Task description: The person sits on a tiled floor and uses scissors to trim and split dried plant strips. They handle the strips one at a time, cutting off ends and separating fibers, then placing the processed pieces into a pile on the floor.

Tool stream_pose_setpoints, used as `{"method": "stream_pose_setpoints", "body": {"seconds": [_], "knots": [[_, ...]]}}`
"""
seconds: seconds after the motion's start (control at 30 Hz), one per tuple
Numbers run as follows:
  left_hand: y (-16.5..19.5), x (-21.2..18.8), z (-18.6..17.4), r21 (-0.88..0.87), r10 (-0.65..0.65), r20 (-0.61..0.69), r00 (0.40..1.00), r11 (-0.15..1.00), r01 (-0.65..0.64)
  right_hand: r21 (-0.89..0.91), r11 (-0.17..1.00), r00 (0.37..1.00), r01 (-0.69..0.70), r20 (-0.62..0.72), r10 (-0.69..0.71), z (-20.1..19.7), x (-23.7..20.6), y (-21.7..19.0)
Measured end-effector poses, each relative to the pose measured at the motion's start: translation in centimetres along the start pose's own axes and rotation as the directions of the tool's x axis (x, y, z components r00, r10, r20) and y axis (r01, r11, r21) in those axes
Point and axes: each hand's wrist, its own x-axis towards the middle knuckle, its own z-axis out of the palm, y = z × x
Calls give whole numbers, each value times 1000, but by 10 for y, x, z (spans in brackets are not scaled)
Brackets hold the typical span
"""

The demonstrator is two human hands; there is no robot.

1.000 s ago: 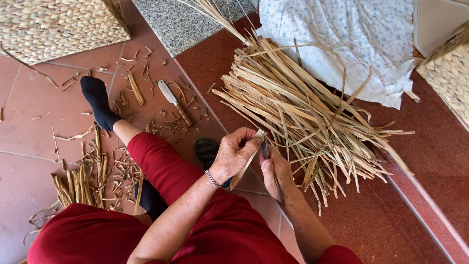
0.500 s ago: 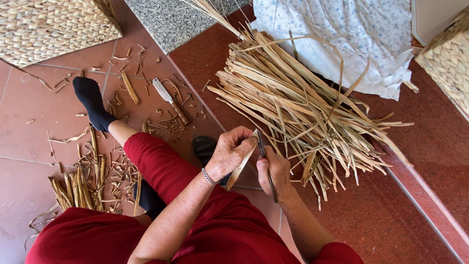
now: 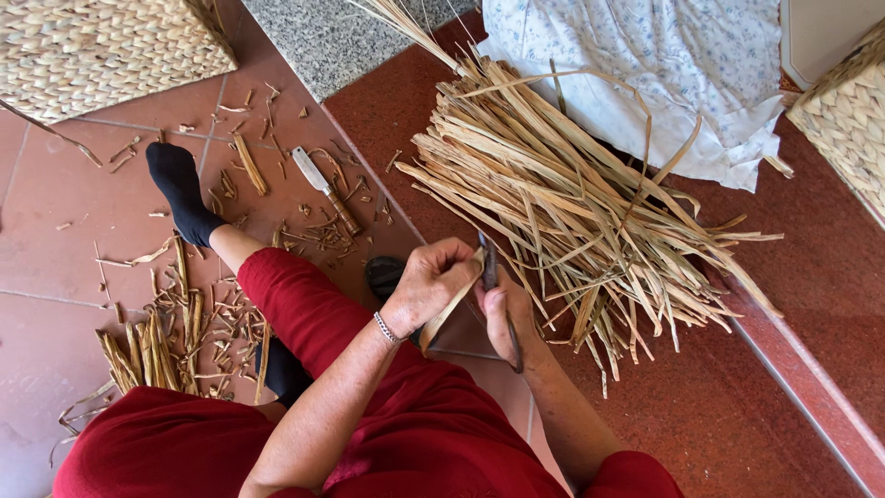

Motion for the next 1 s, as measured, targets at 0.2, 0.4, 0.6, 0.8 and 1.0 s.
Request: {"method": "stream_pose_setpoints", "body": {"seconds": [0.2, 0.4, 0.6, 0.8, 1.0], "knots": [[-13, -12, -1, -110, 57, -25, 998, 992, -60, 410, 874, 948, -260, -61, 311, -37, 26, 20], [11, 1, -24, -279, 129, -277, 952, 937, -208, 419, 823, 921, -384, 242, 306, 3, -7, 3], [53, -5, -76, -271, 238, -501, 832, 870, -412, 415, 685, 792, -600, 428, 435, 31, -31, -1], [72, -15, -130, -312, 253, -589, 768, 805, -504, 18, 824, 824, -566, 46, 565, -58, -19, 13], [67, 8, -101, -338, 202, -346, 916, 884, -322, -538, 829, 939, 152, -184, -291, -219, 32, -13]]}}
